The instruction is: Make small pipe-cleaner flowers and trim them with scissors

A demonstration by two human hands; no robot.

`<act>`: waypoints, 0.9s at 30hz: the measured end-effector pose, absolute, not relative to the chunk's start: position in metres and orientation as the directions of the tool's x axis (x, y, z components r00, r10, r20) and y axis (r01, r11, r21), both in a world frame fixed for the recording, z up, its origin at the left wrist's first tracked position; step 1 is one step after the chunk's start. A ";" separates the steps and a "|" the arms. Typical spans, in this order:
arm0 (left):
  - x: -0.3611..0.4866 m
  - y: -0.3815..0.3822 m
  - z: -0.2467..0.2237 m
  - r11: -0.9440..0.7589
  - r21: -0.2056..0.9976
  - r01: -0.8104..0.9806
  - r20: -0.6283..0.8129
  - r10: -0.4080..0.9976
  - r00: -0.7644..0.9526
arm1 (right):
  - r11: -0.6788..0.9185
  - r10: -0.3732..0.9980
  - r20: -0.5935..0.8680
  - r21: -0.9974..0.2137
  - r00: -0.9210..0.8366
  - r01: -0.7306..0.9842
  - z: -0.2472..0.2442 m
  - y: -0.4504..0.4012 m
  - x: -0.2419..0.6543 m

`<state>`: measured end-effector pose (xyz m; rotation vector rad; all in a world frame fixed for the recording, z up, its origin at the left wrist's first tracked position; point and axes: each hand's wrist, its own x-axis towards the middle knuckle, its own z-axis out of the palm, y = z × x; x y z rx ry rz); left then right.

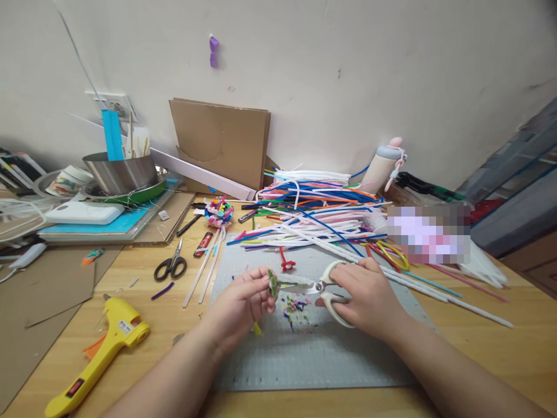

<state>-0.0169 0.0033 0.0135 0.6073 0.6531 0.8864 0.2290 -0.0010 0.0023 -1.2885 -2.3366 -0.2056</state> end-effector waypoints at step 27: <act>-0.019 0.003 0.014 0.567 0.592 -0.573 -0.255 0.806 0.535 | 0.612 0.762 0.371 -0.142 -0.531 0.778 0.004 -0.001 0.228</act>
